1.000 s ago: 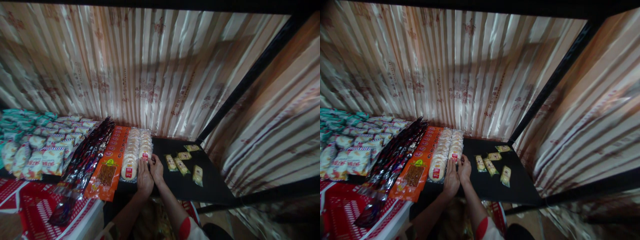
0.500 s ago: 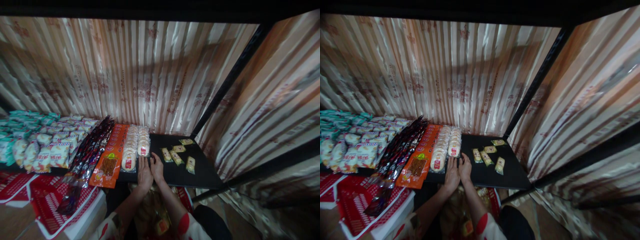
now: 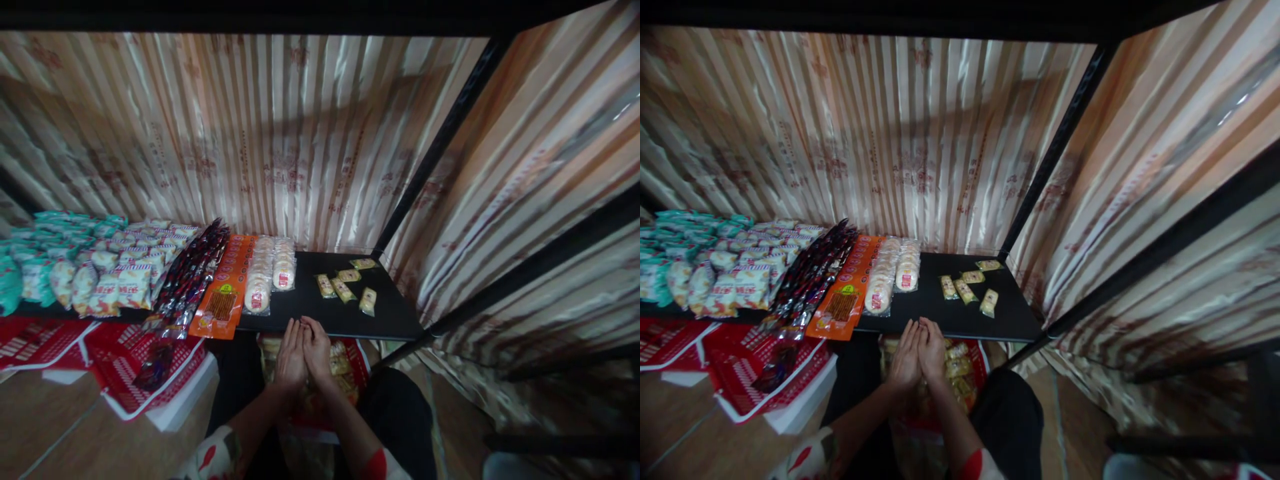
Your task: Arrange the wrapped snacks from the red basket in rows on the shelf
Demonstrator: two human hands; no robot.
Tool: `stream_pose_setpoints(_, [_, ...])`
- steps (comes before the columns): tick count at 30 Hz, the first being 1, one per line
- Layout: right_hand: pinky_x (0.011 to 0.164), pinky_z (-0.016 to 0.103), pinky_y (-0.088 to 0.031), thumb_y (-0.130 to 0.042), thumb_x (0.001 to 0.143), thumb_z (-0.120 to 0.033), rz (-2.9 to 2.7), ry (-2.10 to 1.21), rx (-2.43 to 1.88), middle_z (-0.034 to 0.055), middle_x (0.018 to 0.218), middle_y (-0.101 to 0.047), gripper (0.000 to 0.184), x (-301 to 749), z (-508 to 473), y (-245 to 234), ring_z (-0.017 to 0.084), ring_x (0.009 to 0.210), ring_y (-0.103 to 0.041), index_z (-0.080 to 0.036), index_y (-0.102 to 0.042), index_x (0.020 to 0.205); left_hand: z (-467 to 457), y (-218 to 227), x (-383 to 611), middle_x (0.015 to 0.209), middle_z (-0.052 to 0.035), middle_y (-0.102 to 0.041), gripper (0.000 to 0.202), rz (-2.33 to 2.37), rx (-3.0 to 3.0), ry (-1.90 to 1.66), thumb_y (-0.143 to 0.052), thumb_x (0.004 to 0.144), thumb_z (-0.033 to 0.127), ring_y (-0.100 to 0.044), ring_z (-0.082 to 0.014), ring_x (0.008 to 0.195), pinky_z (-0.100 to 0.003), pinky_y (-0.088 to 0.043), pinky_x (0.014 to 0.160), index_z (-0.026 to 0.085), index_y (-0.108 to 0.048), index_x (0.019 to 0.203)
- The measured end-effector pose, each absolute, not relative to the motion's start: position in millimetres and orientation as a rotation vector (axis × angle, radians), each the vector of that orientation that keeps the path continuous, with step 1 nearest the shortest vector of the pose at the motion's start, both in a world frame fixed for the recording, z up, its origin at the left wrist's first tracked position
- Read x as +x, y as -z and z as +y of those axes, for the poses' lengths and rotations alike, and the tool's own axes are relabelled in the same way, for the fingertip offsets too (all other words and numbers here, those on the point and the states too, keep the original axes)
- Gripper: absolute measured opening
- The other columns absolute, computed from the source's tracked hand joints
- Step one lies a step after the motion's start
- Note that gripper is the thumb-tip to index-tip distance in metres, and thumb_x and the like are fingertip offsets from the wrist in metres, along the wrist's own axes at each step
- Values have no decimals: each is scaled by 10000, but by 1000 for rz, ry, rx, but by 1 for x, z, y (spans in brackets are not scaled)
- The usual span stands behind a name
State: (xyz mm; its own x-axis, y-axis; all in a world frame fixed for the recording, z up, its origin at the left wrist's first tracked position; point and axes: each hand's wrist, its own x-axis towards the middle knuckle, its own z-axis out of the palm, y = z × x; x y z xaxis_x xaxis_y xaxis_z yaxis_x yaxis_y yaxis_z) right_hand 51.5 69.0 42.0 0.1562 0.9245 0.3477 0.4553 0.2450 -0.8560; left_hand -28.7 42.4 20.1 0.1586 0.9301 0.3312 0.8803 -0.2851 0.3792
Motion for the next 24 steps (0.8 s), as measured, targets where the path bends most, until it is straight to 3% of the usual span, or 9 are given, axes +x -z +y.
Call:
stream_pose_setpoints(7, [782, 287, -461, -360, 747, -149, -1641, -537, -1390, 52, 814, -659, 298, 64, 35, -18, 154, 790, -588, -194, -651, 790, 9, 9, -32, 1329, -183, -414, 462, 1711, 2451, -802, -319, 813, 145, -278, -242, 1293, -406, -397, 993, 40, -413, 1253])
stream_pose_setpoints(12, [886, 307, -419, -326, 760, -132, -1807, -473, -1666, 104, 984, -653, 367, 68, 41, -5, 179, 940, -575, -159, -659, 913, 11, 29, -35, 1328, -168, -419, 438, 1830, 2297, -652, -356, 788, 137, -316, -260, 1273, -420, -388, 992, 65, -484, 1201])
stream_pose_setpoints(17, [966, 320, -356, -376, 736, -105, -2075, -456, -1778, 113, 1137, -607, 419, 67, 54, 2, 195, 1086, -518, -140, -604, 1085, 18, 43, -43, 1361, -140, -380, 500, 1904, 2304, -625, -378, 758, 114, -275, -262, 1292, -439, -361, 1009, 104, -440, 1255])
stream_pose_setpoints(24, [941, 297, -370, -403, 735, -124, -2232, -462, -1797, 107, 1110, -626, 420, 64, 67, 17, 200, 1058, -544, -148, -594, 1108, 21, 51, -47, 1365, -123, -377, 511, 1919, 2256, -526, -361, 758, 76, -284, -256, 1292, -452, -331, 1027, 121, -436, 1262])
